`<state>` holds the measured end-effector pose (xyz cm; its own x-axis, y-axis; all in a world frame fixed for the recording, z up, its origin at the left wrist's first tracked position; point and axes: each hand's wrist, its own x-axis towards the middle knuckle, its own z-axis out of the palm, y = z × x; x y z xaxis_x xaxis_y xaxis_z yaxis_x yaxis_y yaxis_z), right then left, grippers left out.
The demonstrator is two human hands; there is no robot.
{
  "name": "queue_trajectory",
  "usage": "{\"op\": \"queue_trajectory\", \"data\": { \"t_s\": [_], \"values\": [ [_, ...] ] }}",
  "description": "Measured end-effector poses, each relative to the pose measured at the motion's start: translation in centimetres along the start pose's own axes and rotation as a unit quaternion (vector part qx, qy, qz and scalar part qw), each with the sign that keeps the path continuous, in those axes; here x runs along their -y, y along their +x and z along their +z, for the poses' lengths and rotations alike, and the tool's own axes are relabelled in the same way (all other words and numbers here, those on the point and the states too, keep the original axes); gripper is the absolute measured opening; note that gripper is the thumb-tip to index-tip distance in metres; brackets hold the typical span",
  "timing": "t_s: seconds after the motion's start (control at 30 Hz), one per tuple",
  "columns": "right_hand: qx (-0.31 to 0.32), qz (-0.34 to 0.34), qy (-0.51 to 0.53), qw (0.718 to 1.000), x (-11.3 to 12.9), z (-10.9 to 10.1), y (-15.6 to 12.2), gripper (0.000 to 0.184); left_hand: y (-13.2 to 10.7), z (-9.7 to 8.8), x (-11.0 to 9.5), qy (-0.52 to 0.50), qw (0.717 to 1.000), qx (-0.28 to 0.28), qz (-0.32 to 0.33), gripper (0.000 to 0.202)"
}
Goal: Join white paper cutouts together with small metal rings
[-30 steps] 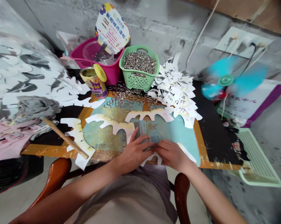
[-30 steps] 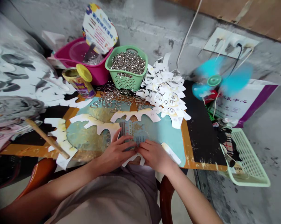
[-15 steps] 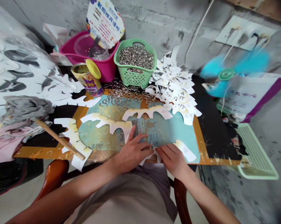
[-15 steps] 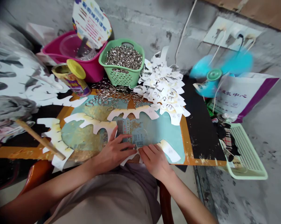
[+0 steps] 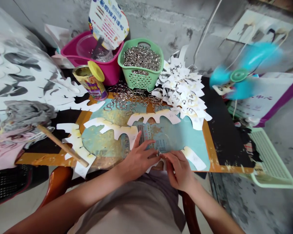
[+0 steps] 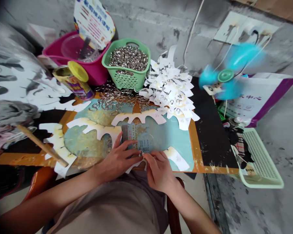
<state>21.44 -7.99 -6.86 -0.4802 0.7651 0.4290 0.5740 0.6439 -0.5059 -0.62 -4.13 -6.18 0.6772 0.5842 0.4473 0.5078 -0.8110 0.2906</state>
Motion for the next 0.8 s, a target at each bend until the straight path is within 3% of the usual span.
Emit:
{"op": "queue_trajectory", "data": {
  "t_s": [0.2, 0.33, 0.43, 0.6, 0.8],
  "values": [
    [0.001, 0.0, -0.039, 0.999, 0.8, 0.0, 0.4, 0.061, -0.1, -0.2, 0.0, -0.021, 1.0, 0.003, -0.011, 0.015],
    [0.001, 0.029, -0.03, 0.999, 1.1, 0.5, 0.2, 0.063, 0.3, -2.1, 0.4, -0.119, 0.99, 0.048, -0.059, 0.026],
    [-0.005, 0.045, -0.026, 0.999, 1.2, 0.8, -0.2, 0.062, 1.1, -3.1, 0.8, -0.128, 0.987, 0.054, -0.086, 0.029],
    [-0.021, 0.046, -0.036, 0.998, 1.3, 1.1, -0.5, 0.063, 2.5, -1.9, 1.3, -0.089, 0.991, 0.096, 0.033, 0.023],
    [-0.015, 0.056, -0.056, 0.997, 1.4, 1.2, -0.5, 0.054, 2.1, -1.4, 1.8, -0.078, 0.99, 0.086, 0.082, 0.017]
  ]
}}
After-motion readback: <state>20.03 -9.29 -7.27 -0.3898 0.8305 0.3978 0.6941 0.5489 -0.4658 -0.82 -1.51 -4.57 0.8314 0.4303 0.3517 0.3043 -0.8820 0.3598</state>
